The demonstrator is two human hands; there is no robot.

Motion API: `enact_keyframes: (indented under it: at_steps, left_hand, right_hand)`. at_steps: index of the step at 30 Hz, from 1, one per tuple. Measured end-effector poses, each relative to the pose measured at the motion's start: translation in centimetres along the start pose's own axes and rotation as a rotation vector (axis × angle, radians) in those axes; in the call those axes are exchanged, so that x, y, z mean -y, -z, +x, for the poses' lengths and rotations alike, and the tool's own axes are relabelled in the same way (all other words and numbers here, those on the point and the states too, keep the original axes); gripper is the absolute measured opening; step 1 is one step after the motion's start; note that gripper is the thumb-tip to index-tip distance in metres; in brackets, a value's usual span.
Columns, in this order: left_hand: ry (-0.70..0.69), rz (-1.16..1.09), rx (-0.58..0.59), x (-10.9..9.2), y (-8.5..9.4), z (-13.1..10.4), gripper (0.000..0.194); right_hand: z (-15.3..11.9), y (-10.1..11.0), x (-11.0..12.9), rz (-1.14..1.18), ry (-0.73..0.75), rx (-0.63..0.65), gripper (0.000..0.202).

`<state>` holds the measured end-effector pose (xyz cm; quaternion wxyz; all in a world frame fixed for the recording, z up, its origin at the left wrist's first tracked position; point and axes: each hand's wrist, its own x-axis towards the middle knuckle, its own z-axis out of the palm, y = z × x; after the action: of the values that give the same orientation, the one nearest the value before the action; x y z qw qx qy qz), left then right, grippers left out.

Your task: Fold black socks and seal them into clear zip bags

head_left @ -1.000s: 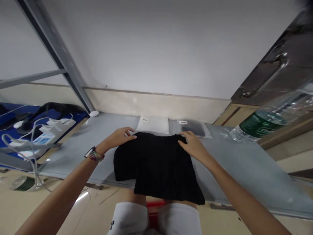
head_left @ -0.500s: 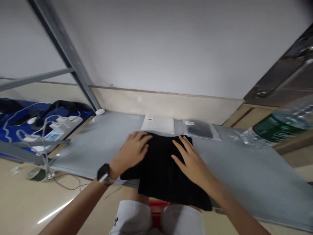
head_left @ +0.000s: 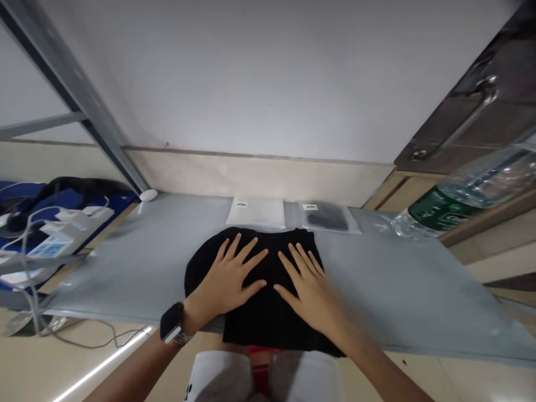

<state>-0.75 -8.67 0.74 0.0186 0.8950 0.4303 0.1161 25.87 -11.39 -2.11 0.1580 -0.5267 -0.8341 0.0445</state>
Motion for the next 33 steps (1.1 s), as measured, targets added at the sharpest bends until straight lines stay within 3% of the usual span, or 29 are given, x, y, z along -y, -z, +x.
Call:
enact_keyframes:
  at_steps: [5, 11, 13, 15, 17, 18, 20, 24, 29, 33]
  left_hand:
    - [-0.017, -0.039, 0.066, 0.1, -0.6, -0.3, 0.074]
    - [-0.015, -0.051, 0.071, 0.7, -0.8, -0.7, 0.075]
    - [-0.014, -0.049, 0.076, 0.7, -0.8, -0.7, 0.075]
    - [-0.018, -0.047, 0.081, 0.8, -0.7, -0.7, 0.075]
    - [-0.031, -0.048, 0.094, 1.0, -0.6, -0.7, 0.08]
    - [-0.035, -0.051, 0.102, 1.1, -0.5, -0.7, 0.085]
    - [-0.039, -0.059, 0.12, 1.2, -0.3, -0.7, 0.095]
    - [-0.023, -0.062, 0.13, 1.2, -0.2, -0.7, 0.096]
    - [-0.005, -0.054, 0.131, 1.1, -0.2, -0.8, 0.095]
    - [-0.046, -0.07, 0.132, -1.4, 0.6, -0.4, 0.086]
  right_hand:
    - [-1.4, 0.3, 0.8, 0.044, 0.037, 0.048, 0.07]
    - [-1.9, 0.0, -0.3, 0.053, 0.051, 0.003, 0.064]
    - [-1.4, 0.5, -1.5, 0.087, 0.059, -0.135, 0.051]
    - [-0.4, 1.4, -3.5, 0.091, 0.052, -0.358, 0.033]
    - [1.2, 2.5, -6.2, -0.013, 0.101, -0.528, 0.023]
    - [2.1, 2.9, -7.6, -0.091, 0.098, -0.555, 0.021]
    - [4.1, 3.2, -10.3, -0.199, 0.073, -0.542, 0.021]
    - [7.0, 2.1, -13.5, -0.249, 0.136, -0.368, 0.019]
    - [8.8, 0.8, -14.0, -0.294, 0.222, -0.363, 0.015]
    - [9.4, 0.7, -13.9, -0.352, 0.287, -0.351, 0.022]
